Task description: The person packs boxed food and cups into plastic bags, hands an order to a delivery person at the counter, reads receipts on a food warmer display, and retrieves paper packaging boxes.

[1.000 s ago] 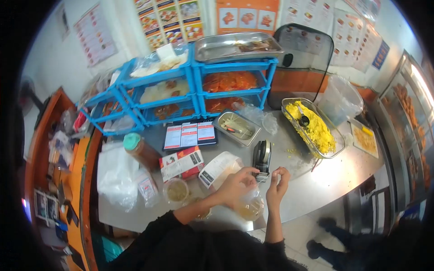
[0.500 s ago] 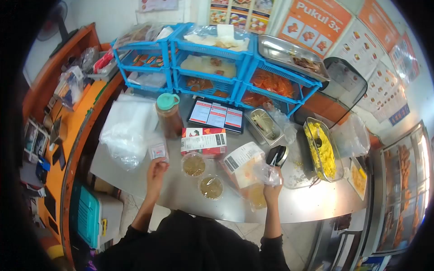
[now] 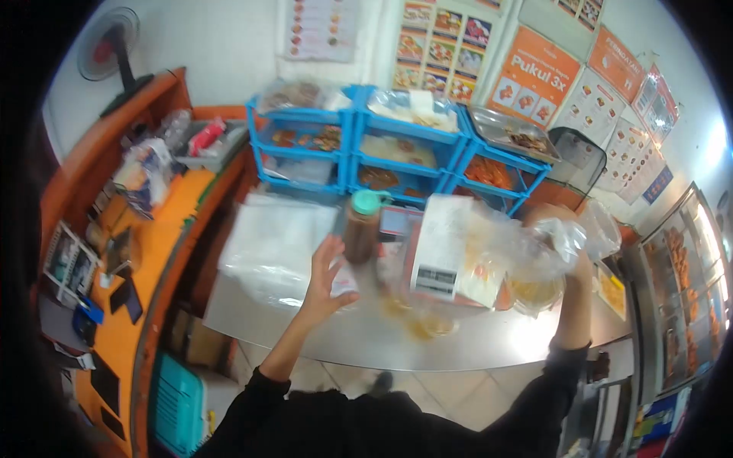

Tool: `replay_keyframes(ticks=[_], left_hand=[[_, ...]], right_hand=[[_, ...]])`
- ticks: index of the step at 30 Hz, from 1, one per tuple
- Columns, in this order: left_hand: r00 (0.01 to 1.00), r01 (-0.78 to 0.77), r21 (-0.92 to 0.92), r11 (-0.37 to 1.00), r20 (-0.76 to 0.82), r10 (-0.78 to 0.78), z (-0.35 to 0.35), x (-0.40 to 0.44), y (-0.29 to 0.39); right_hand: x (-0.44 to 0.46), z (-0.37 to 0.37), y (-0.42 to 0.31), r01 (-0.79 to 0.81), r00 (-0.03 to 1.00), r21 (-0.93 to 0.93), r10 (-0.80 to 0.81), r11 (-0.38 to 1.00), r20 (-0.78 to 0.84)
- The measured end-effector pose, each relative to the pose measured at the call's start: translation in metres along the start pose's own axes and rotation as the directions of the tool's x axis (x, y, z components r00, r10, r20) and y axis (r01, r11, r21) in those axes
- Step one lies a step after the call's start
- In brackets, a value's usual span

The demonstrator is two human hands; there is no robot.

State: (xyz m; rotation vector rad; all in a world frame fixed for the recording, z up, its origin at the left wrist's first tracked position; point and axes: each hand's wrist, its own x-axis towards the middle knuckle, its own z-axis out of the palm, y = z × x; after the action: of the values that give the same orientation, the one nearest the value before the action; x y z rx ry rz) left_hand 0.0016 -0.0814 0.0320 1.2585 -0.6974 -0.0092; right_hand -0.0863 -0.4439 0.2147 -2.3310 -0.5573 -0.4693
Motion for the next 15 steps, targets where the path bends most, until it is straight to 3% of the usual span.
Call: replay_keyframes(ticks=[2, 3, 4, 6, 8, 9, 10, 11, 13, 14, 15], left_hand=[[0.995, -0.094, 0.027, 0.995, 0.049, 0.093, -0.048, 0.014, 0.027], [0.994, -0.106, 0.051, 0.993, 0.043, 0.103, -0.071, 0.012, 0.040], [0.972, -0.130, 0.120, 0.984, 0.212, 0.103, -0.093, 0.006, 0.052], [0.894, -0.227, 0.311, 0.923, 0.442, 0.072, -0.123, -0.024, 0.091], [0.937, 0.081, 0.019, 0.997, 0.341, -0.082, -0.137, -0.084, 0.116], [0.967, -0.025, 0.160, 0.987, 0.256, -0.017, -0.150, -0.115, 0.120], [0.980, -0.120, 0.308, 0.944, 0.187, 0.063, -0.163, -0.145, 0.124], [0.989, -0.145, 0.397, 0.906, 0.075, 0.126, -0.172, -0.170, 0.127], [0.947, -0.177, 0.549, 0.817, -0.131, 0.293, -0.187, -0.216, 0.111], [0.895, -0.184, 0.614, 0.768, -0.219, 0.389, -0.194, -0.224, 0.112], [0.921, -0.105, 0.706, 0.700, -0.197, 0.337, -0.204, -0.235, 0.117]], right_hand=[[0.067, 0.055, -0.091, 0.125, 0.986, 0.047, -0.130, 0.991, 0.105], [0.088, 0.071, -0.102, 0.130, 0.965, 0.097, -0.149, 0.987, 0.217], [0.106, 0.089, -0.111, 0.129, 0.928, 0.148, -0.172, 0.981, 0.331], [0.135, 0.139, -0.127, 0.254, 0.911, 0.142, -0.286, 0.957, 0.298], [0.157, 0.197, -0.144, 0.357, 0.898, 0.123, -0.376, 0.926, 0.229], [0.167, 0.226, -0.157, 0.361, 0.903, 0.129, -0.381, 0.924, 0.198], [0.179, 0.256, -0.175, 0.392, 0.861, 0.346, -0.472, 0.853, 0.190], [0.193, 0.284, -0.196, 0.399, 0.811, 0.545, -0.561, 0.737, 0.165], [0.216, 0.330, -0.240, 0.301, 0.749, 0.723, -0.624, 0.621, 0.224], [0.233, 0.354, -0.259, 0.371, 0.645, 0.773, -0.742, 0.515, 0.185], [0.245, 0.381, -0.274, 0.326, 0.651, 0.787, -0.728, 0.524, 0.215]])
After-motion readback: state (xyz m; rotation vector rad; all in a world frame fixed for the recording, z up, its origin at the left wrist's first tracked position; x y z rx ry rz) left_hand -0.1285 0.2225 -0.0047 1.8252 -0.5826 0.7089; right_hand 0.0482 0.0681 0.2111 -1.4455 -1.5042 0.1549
